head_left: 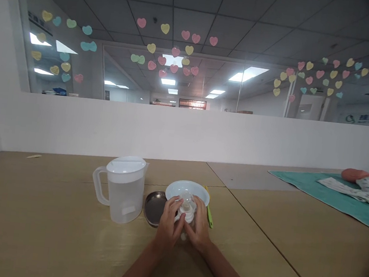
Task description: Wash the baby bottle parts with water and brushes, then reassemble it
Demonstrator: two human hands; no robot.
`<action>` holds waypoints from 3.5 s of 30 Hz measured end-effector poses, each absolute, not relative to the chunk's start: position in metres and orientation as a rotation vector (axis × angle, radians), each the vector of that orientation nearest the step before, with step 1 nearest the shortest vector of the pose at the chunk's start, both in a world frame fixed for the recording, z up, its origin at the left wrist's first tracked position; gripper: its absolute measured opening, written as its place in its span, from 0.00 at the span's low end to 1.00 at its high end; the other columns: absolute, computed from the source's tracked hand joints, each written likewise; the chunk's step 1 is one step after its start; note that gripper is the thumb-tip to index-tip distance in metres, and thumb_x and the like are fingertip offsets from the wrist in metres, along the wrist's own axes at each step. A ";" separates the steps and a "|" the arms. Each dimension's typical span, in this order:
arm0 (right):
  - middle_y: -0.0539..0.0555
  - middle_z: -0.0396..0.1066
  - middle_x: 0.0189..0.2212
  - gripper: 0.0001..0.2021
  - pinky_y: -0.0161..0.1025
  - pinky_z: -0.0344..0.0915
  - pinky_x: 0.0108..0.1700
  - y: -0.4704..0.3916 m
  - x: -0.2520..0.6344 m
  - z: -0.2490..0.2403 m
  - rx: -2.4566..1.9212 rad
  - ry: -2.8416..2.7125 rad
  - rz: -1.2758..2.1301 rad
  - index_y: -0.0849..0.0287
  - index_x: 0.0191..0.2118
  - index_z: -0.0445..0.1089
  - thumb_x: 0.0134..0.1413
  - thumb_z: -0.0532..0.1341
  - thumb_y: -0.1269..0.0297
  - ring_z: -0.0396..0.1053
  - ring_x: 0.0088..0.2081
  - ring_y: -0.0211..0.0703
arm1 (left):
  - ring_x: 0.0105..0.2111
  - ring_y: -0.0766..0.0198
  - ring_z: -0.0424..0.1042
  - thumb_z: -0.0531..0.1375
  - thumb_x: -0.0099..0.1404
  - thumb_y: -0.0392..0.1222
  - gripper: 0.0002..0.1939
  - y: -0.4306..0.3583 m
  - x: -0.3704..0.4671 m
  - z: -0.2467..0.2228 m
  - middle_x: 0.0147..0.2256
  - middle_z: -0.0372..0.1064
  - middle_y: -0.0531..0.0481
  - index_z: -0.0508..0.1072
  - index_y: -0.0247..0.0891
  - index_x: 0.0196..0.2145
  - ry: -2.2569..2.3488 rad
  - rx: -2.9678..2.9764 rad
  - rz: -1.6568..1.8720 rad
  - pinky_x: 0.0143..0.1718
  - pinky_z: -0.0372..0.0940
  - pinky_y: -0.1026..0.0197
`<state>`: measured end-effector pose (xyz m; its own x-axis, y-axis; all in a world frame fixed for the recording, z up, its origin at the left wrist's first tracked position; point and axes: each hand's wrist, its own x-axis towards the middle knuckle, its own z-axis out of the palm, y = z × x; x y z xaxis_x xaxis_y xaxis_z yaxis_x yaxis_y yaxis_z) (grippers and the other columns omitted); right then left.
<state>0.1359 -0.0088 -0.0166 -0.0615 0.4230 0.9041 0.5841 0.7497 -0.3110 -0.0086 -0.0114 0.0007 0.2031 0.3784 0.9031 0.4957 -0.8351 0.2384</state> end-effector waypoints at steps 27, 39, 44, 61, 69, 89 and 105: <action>0.57 0.68 0.44 0.16 0.46 0.64 0.47 -0.004 0.136 -0.019 -0.848 -1.395 0.109 0.56 0.51 0.61 0.61 0.49 0.59 0.66 0.45 0.46 | 0.58 0.51 0.58 0.54 0.64 0.44 0.32 -0.004 -0.018 -0.003 0.58 0.56 0.37 0.46 0.38 0.63 -0.879 -2.645 -1.446 0.55 0.57 0.45; 0.56 0.70 0.41 0.15 0.44 0.65 0.43 -0.008 0.137 -0.016 -0.830 -1.400 -0.003 0.56 0.51 0.63 0.60 0.50 0.62 0.67 0.40 0.44 | 0.59 0.53 0.56 0.54 0.65 0.44 0.31 0.004 -0.019 -0.010 0.59 0.55 0.40 0.47 0.41 0.62 -0.907 -2.660 -1.440 0.60 0.49 0.41; 0.55 0.69 0.35 0.11 0.43 0.64 0.41 -0.009 0.137 -0.017 -0.834 -1.406 0.000 0.57 0.45 0.65 0.59 0.51 0.61 0.67 0.37 0.44 | 0.58 0.53 0.58 0.55 0.64 0.44 0.32 0.002 -0.019 -0.007 0.59 0.57 0.40 0.47 0.41 0.62 -0.918 -2.656 -1.451 0.59 0.51 0.42; 0.59 0.66 0.47 0.23 0.46 0.63 0.49 -0.002 0.134 -0.024 -0.902 -1.509 0.135 0.57 0.54 0.59 0.54 0.58 0.56 0.65 0.47 0.49 | 0.55 0.50 0.61 0.59 0.57 0.50 0.45 -0.002 -0.013 -0.009 0.57 0.59 0.38 0.40 0.36 0.64 -1.086 -2.532 -1.380 0.59 0.48 0.40; 0.57 0.70 0.39 0.19 0.42 0.66 0.42 0.001 0.134 -0.022 -0.964 -1.317 0.206 0.59 0.49 0.64 0.55 0.56 0.54 0.69 0.40 0.45 | 0.53 0.52 0.62 0.60 0.59 0.50 0.41 -0.001 -0.013 -0.011 0.55 0.61 0.40 0.45 0.39 0.63 -0.992 -2.639 -1.355 0.53 0.60 0.48; 0.62 0.65 0.51 0.23 0.49 0.62 0.51 0.003 0.140 -0.031 -0.825 -1.208 -0.095 0.60 0.56 0.56 0.57 0.54 0.58 0.63 0.53 0.50 | 0.53 0.53 0.63 0.58 0.60 0.48 0.31 -0.006 -0.013 -0.005 0.54 0.63 0.42 0.56 0.41 0.59 -0.916 -2.620 -1.303 0.52 0.61 0.50; 0.55 0.71 0.33 0.24 0.41 0.65 0.36 0.017 0.154 -0.014 -1.120 -1.199 0.124 0.61 0.56 0.60 0.53 0.54 0.58 0.67 0.30 0.43 | 0.49 0.51 0.66 0.61 0.56 0.52 0.36 -0.005 -0.016 -0.006 0.51 0.65 0.39 0.55 0.38 0.59 -1.091 -2.593 -1.356 0.49 0.63 0.48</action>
<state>0.1537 0.0170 -0.0135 0.4230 0.6079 0.6720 0.4581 0.4965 -0.7374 -0.0164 -0.0049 -0.0063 0.3789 0.5721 0.7274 0.5881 -0.7557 0.2880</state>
